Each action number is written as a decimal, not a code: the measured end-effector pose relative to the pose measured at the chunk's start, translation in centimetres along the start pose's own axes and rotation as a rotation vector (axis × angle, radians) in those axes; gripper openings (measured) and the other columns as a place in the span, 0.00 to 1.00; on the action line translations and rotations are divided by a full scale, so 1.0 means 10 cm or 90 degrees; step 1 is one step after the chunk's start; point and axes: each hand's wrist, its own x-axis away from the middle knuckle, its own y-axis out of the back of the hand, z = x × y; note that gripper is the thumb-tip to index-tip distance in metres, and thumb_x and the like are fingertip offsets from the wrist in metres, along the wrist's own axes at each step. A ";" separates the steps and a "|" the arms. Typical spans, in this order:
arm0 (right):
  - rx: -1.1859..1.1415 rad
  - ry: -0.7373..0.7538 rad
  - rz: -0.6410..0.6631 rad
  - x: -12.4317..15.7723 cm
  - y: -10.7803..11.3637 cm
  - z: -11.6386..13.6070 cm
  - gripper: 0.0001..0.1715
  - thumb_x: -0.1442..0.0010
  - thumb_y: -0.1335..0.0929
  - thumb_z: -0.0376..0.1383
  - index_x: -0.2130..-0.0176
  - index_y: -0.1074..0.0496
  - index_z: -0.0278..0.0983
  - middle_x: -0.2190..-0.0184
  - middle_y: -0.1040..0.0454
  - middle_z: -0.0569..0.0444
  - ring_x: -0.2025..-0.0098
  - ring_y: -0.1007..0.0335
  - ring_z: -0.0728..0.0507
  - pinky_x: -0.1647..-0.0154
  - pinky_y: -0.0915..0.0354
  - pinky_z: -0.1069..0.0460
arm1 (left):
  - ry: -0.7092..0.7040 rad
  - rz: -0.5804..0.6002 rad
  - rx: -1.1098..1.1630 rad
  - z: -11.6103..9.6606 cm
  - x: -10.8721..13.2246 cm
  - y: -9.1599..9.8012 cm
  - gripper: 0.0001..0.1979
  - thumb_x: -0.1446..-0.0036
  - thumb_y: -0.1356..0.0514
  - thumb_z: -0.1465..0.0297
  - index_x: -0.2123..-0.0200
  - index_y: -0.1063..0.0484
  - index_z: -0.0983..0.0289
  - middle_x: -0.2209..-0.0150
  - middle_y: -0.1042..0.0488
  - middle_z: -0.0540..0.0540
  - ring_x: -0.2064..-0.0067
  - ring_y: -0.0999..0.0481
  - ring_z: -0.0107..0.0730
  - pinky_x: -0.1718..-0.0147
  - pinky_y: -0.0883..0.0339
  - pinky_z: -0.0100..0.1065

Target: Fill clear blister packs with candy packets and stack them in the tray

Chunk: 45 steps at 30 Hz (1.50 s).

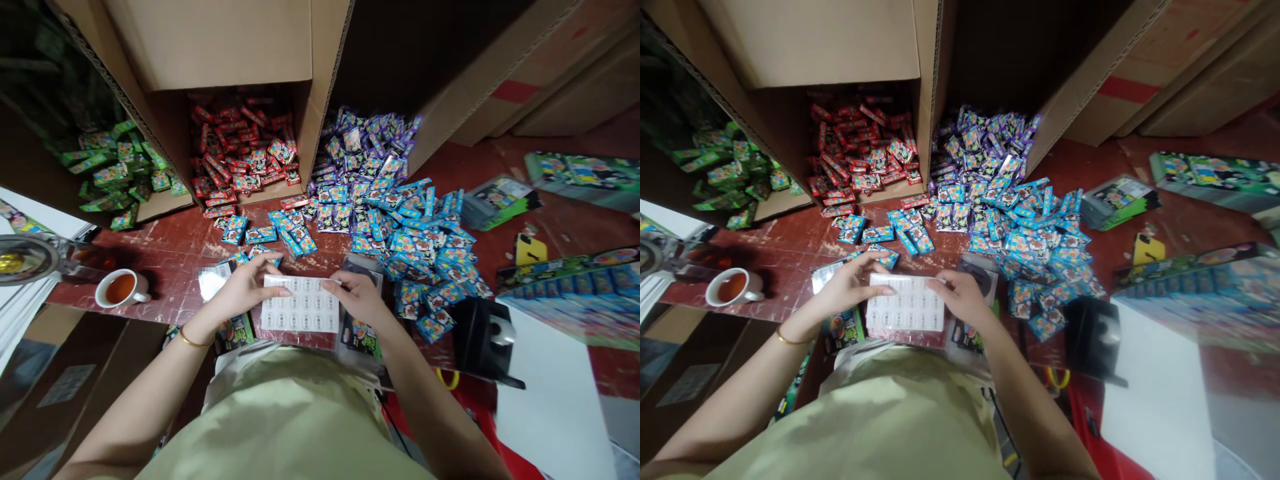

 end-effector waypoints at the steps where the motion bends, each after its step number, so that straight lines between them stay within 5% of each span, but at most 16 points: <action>1: -0.010 0.005 0.010 0.00 0.00 0.01 0.19 0.42 0.33 0.46 0.76 0.29 0.35 0.80 0.31 0.57 0.77 0.37 0.48 0.75 0.43 0.54 | 0.003 -0.001 0.000 -0.01 0.00 0.00 0.20 0.54 0.31 0.64 0.58 0.26 0.64 0.65 0.23 0.53 0.65 0.25 0.29 0.65 0.32 0.29; 4: -0.064 0.012 0.005 -0.02 -0.02 0.04 0.14 0.44 0.32 0.44 0.72 0.28 0.36 0.76 0.27 0.56 0.74 0.33 0.48 0.72 0.40 0.54 | 0.056 -0.001 -0.040 -0.05 -0.01 0.01 0.11 0.52 0.33 0.64 0.68 0.23 0.66 0.68 0.21 0.54 0.68 0.25 0.29 0.67 0.33 0.29; 12: -0.005 0.036 -0.109 0.00 -0.10 0.14 0.16 0.41 0.35 0.43 0.75 0.32 0.36 0.81 0.36 0.58 0.78 0.42 0.50 0.77 0.46 0.54 | 0.074 -0.067 -0.100 -0.10 0.04 -0.01 0.15 0.49 0.36 0.60 0.73 0.24 0.67 0.74 0.24 0.53 0.74 0.31 0.25 0.75 0.40 0.27; 17: 0.048 0.050 -0.139 0.01 -0.11 0.14 0.24 0.39 0.38 0.48 0.79 0.39 0.37 0.84 0.47 0.60 0.80 0.50 0.51 0.79 0.52 0.54 | 0.076 -0.097 -0.141 -0.12 0.07 -0.01 0.22 0.46 0.41 0.54 0.81 0.34 0.66 0.85 0.43 0.44 0.82 0.49 0.19 0.83 0.55 0.26; 21: 0.095 0.058 -0.134 -0.01 -0.15 0.06 0.29 0.37 0.40 0.51 0.82 0.48 0.38 0.85 0.50 0.60 0.81 0.50 0.51 0.79 0.51 0.54 | 0.044 -0.084 -0.163 -0.08 0.06 0.01 0.24 0.45 0.42 0.54 0.83 0.39 0.65 0.83 0.46 0.45 0.79 0.48 0.19 0.81 0.54 0.26; 24: 0.177 0.073 -0.118 0.00 -0.14 -0.06 0.31 0.35 0.42 0.51 0.83 0.45 0.38 0.87 0.44 0.58 0.81 0.44 0.48 0.76 0.45 0.53 | 0.031 -0.040 -0.209 0.08 0.03 0.01 0.25 0.44 0.43 0.53 0.84 0.38 0.65 0.83 0.44 0.45 0.78 0.45 0.21 0.79 0.51 0.26; 27: 0.271 0.125 -0.217 0.08 -0.03 -0.25 0.22 0.36 0.40 0.50 0.71 0.30 0.39 0.72 0.26 0.51 0.65 0.30 0.41 0.58 0.37 0.47 | 0.046 0.003 -0.268 0.33 -0.02 -0.04 0.25 0.43 0.44 0.52 0.82 0.34 0.66 0.83 0.40 0.46 0.78 0.44 0.22 0.78 0.50 0.26; 30: 0.374 0.118 -0.291 0.19 0.12 -0.51 0.24 0.42 0.32 0.51 0.53 0.30 0.38 0.52 0.27 0.44 0.48 0.35 0.33 0.47 0.41 0.39 | 0.057 0.010 -0.296 0.53 -0.06 -0.11 0.26 0.43 0.46 0.51 0.82 0.34 0.65 0.83 0.41 0.46 0.79 0.44 0.23 0.78 0.51 0.27; 34: 0.413 0.092 -0.250 0.26 0.21 -0.79 0.24 0.43 0.32 0.47 0.51 0.32 0.36 0.52 0.29 0.41 0.50 0.34 0.31 0.51 0.38 0.37 | 0.065 0.009 -0.327 0.62 -0.09 -0.18 0.26 0.42 0.47 0.50 0.82 0.34 0.65 0.83 0.39 0.47 0.79 0.42 0.24 0.77 0.51 0.28; 38: 0.316 0.170 -0.267 0.29 0.04 -0.62 0.23 0.42 0.31 0.40 0.48 0.34 0.38 0.49 0.30 0.43 0.46 0.36 0.34 0.45 0.40 0.37 | 0.068 0.003 -0.351 0.61 -0.11 -0.20 0.27 0.42 0.47 0.49 0.81 0.32 0.65 0.82 0.35 0.49 0.78 0.39 0.25 0.76 0.49 0.28; 43: 0.235 0.225 0.044 0.39 -0.45 -0.26 0.23 0.44 0.30 0.34 0.48 0.32 0.42 0.45 0.32 0.48 0.43 0.38 0.37 0.43 0.40 0.40 | 0.070 0.000 -0.390 0.62 -0.13 -0.19 0.27 0.42 0.48 0.49 0.80 0.30 0.65 0.82 0.32 0.51 0.78 0.37 0.27 0.76 0.49 0.29; 45: 0.222 0.220 0.086 0.37 -0.54 -0.26 0.21 0.45 0.29 0.35 0.50 0.30 0.42 0.45 0.32 0.47 0.43 0.37 0.36 0.44 0.39 0.39 | 0.067 0.010 -0.401 0.63 -0.13 -0.19 0.26 0.41 0.48 0.50 0.78 0.27 0.65 0.80 0.28 0.53 0.77 0.34 0.29 0.75 0.46 0.30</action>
